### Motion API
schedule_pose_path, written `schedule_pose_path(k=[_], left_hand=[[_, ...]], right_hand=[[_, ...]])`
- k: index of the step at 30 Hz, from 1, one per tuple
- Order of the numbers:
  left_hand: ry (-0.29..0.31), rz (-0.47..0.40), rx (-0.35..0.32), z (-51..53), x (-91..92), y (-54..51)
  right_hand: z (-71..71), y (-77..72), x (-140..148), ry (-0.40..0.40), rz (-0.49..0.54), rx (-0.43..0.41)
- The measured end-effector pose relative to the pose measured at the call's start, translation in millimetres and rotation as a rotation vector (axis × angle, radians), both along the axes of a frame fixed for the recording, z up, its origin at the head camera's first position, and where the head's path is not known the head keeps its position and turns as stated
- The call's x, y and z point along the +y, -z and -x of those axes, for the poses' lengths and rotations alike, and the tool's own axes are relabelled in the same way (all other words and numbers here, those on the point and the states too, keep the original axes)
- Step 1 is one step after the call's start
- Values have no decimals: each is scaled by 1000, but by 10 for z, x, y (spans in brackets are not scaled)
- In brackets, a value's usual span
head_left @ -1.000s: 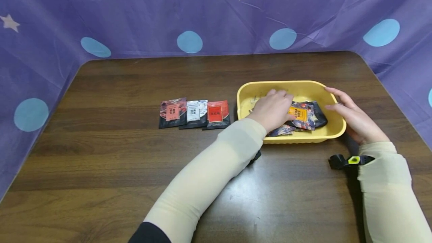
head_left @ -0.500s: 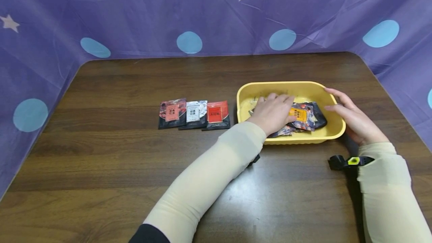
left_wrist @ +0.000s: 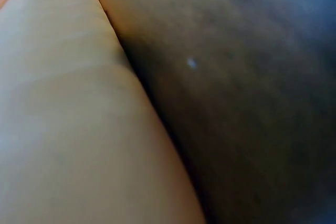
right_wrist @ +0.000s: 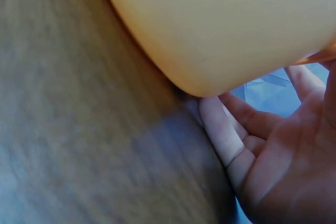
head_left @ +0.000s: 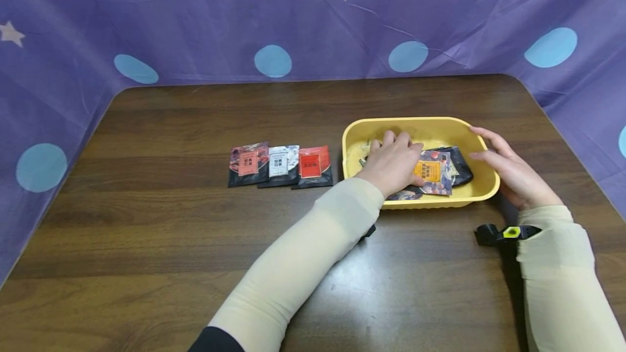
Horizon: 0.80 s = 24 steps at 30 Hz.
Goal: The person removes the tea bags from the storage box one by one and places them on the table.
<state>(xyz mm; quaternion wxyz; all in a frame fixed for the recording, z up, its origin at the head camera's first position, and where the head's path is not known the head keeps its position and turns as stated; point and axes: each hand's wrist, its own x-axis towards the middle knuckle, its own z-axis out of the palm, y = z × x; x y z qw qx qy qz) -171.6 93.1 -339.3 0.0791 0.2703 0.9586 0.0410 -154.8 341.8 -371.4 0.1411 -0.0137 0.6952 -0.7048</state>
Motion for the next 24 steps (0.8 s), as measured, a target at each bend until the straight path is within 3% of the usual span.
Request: schedule_pose_path(k=[11,20,24], left_hand=[[25,-59,34,-23,-22,-5],[37,-83,0,23,2,-19],[39,-133,-21,38,7,-24]], right_hand=[[7,4,6,16,-22,0],[8,-1,6,12,-19,1],[8,-7,10,9,-16,-3]])
